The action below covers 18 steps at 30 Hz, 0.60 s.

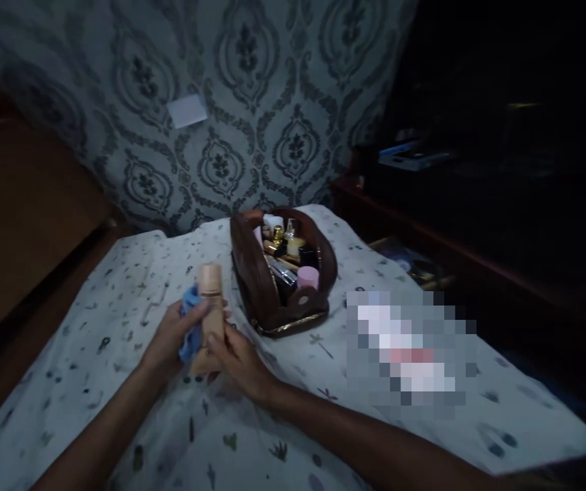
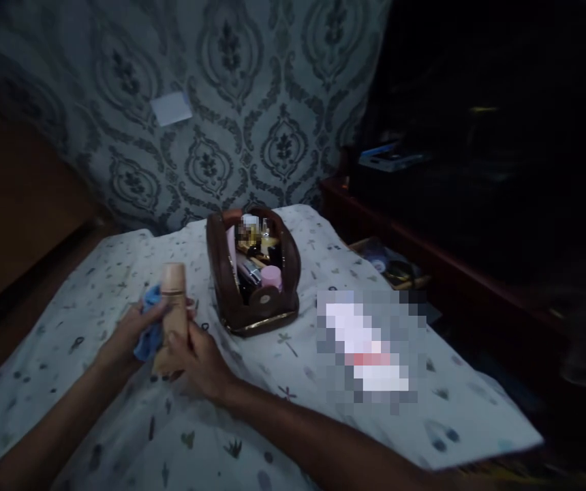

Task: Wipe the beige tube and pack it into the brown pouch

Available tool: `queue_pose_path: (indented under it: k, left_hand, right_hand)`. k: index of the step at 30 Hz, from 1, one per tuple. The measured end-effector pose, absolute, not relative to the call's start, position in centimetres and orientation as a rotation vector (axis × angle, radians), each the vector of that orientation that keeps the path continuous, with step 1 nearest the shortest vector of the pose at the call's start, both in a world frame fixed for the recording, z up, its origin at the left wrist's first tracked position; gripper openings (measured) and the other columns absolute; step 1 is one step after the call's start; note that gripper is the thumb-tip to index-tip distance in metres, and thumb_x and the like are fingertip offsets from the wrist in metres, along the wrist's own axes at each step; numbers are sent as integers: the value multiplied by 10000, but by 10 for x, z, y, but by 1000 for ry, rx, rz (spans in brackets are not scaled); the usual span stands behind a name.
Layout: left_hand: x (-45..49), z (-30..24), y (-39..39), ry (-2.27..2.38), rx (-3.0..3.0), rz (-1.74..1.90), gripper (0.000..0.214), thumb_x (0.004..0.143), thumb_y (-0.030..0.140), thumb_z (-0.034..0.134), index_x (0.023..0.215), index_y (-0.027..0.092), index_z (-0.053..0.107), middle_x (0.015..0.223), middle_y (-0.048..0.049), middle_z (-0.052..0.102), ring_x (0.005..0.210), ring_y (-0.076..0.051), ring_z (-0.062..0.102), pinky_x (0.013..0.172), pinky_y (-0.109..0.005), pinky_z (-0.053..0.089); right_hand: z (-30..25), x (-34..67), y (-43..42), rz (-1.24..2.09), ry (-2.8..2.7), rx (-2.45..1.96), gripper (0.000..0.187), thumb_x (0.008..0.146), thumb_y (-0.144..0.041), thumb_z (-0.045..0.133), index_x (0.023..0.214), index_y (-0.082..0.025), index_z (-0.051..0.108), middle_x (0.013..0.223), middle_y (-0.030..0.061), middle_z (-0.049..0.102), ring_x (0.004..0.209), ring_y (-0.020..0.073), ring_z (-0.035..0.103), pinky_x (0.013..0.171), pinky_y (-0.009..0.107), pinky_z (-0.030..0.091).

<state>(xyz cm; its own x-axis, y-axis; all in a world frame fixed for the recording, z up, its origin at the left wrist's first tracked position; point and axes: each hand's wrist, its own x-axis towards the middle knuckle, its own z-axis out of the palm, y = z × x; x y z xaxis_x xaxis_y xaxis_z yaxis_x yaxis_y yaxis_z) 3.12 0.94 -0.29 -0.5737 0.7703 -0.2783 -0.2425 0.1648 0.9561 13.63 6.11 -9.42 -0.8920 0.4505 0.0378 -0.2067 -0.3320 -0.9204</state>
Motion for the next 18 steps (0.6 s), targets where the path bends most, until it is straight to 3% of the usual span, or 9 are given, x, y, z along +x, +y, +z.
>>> queue_pose_path:
  k: [3, 6, 8, 12, 18]
  left_hand:
    - [33, -7, -3, 1647, 650, 1419, 602, 563, 565, 868, 936, 151, 639, 764, -64, 722, 680, -219, 687, 588, -288, 545]
    - [13, -2, -20, 1814, 967, 1325, 462, 691, 554, 786, 868, 169, 604, 728, 1, 635, 656, -147, 592, 616, -250, 493]
    - [-1, 4, -28, 1951, 1203, 1166, 412, 763, 553, 727, 846, 168, 606, 705, 23, 572, 651, -126, 524, 603, -231, 433]
    - [-12, 6, -35, 2070, 1460, 813, 391, 825, 535, 684, 955, 167, 661, 741, 23, 578, 692, -138, 518, 620, -231, 384]
    - [-26, -9, -57, 2090, 1597, 465, 363, 855, 491, 641, 1051, 188, 684, 798, -6, 646, 700, -169, 569, 601, -232, 371]
  right_hand:
    - [-96, 137, 61, 2217, -1637, -277, 631, 816, -779, 576, 1016, -181, 599, 863, 11, 624, 702, 146, 617, 578, 263, 524]
    - [-91, 139, 66, 2029, -1824, -287, 446, 889, -612, 598, 925, -170, 648, 867, 23, 650, 792, 154, 620, 714, 280, 525]
    - [-85, 140, 72, 1945, -1783, -370, 397, 879, -542, 630, 1041, -181, 653, 919, 28, 648, 842, 160, 628, 733, 275, 523]
    - [-76, 139, 82, 1937, -1568, -399, 563, 819, -507, 690, 1292, -244, 535, 991, 12, 596, 750, 132, 622, 557, 223, 487]
    - [-75, 139, 83, 1943, -1606, -377, 334, 833, -473, 663, 1032, -211, 604, 744, -41, 564, 602, 115, 599, 578, 251, 528]
